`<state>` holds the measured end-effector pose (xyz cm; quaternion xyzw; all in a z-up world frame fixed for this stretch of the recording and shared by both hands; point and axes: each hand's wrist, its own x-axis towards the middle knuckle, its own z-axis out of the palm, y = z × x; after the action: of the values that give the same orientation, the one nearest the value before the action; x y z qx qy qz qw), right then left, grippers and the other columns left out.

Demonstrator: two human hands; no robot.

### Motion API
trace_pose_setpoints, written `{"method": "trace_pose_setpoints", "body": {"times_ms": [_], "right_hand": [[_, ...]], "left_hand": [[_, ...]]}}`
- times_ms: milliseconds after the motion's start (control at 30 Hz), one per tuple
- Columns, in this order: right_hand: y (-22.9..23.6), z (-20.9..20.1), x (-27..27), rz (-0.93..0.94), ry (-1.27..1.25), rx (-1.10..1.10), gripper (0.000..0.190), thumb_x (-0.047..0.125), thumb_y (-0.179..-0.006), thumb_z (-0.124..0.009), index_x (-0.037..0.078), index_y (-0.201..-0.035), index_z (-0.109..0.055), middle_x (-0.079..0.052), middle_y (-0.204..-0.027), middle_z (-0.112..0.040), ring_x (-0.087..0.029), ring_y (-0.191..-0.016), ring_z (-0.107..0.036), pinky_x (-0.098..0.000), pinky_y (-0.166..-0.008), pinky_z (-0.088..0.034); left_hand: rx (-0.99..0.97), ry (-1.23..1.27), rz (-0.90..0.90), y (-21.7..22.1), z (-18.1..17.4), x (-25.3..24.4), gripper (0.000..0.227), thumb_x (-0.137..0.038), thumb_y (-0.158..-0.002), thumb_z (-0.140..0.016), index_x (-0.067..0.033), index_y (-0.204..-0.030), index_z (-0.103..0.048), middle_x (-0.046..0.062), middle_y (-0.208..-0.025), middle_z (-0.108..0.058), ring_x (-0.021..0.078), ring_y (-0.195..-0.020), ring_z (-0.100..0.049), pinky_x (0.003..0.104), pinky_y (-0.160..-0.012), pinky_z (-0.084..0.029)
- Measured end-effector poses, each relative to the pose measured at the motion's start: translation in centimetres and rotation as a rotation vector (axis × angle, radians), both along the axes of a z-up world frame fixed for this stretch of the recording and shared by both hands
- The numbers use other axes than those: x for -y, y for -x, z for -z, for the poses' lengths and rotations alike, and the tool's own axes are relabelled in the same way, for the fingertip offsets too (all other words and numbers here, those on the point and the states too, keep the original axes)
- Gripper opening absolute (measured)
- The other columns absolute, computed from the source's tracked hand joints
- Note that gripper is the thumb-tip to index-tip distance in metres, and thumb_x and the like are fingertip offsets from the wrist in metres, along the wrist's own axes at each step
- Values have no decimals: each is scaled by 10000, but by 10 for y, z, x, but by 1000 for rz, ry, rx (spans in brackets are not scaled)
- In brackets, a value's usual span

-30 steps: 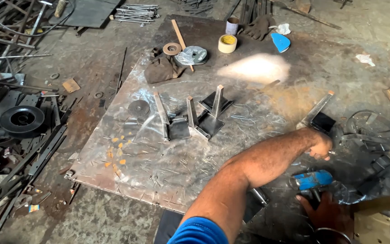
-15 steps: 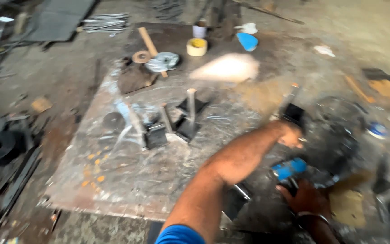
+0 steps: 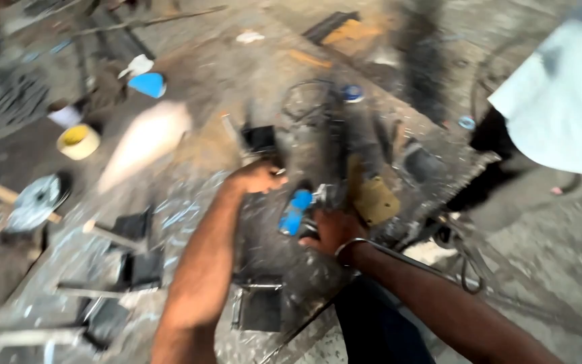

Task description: Hammering metal components to align and assemble them on a workshop workbench.

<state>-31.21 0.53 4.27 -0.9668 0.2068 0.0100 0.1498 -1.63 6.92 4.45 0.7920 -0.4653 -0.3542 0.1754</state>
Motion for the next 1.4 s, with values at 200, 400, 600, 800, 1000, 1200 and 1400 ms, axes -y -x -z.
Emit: {"method": "trace_pose_setpoints", "body": {"times_ms": [200, 400, 600, 800, 1000, 1200, 1400], "right_hand": [[5, 8, 2, -64, 31, 110, 718, 700, -791, -718, 39, -1043, -596, -193, -958, -716, -408, -906, -699, -526, -777, -548], [5, 6, 6, -78, 25, 125, 694, 670, -811, -721, 43, -1073, -586, -193, -947, -717, -395, -894, -706, -502, -769, -558], [5, 14, 8, -77, -13, 195, 681, 651, -789, -740, 44, -1064, -596, -201, -941, -717, -400, -918, -702, -508, -762, -556], [7, 15, 5, -63, -3, 166, 711, 679, -792, -714, 46, -1091, -593, -194, -897, -721, -398, -893, -706, -515, -766, -552], [6, 18, 4, -58, 6, 177, 720, 706, -803, -689, 53, -1091, -594, -185, -875, -720, -402, -896, -708, -521, -775, -549], [9, 18, 6, -69, -14, 228, 721, 689, -780, -698, 67, -1127, -586, -169, -949, -714, -399, -914, -707, -512, -772, -555], [3, 34, 7, -84, -29, 298, 704, 665, -769, -737, 56, -1088, -590, -191, -943, -716, -397, -914, -711, -515, -795, -558]], "left_hand": [[-36, 49, 2, 8, -17, -10, 533, -473, -899, -721, 5, -1124, -655, 64, -909, -713, 183, -712, -661, 363, -683, -565], [-99, 30, -7, -12, 12, -10, 561, -485, -885, -742, 33, -1099, -710, 125, -939, -767, 195, -785, -666, 380, -713, -568], [-127, 67, -5, -23, 27, -10, 566, -495, -861, -725, -5, -1143, -706, 103, -991, -772, 206, -847, -704, 397, -763, -595], [-80, -7, -42, -16, 15, -11, 566, -479, -863, -730, -7, -1174, -702, 118, -1015, -769, 253, -821, -697, 415, -780, -589], [-159, 21, -12, -34, 28, -14, 488, -412, -891, -706, 0, -1150, -741, 124, -1034, -785, 251, -878, -709, 406, -802, -578], [-64, -130, -99, -11, 1, -13, 448, -381, -977, -665, 16, -1168, -741, 128, -1078, -797, 277, -946, -733, 376, -864, -556], [-297, 66, -48, -61, 51, -27, 500, -400, -863, -728, -20, -1187, -691, 102, -1015, -736, 219, -872, -671, 392, -769, -544]]}}
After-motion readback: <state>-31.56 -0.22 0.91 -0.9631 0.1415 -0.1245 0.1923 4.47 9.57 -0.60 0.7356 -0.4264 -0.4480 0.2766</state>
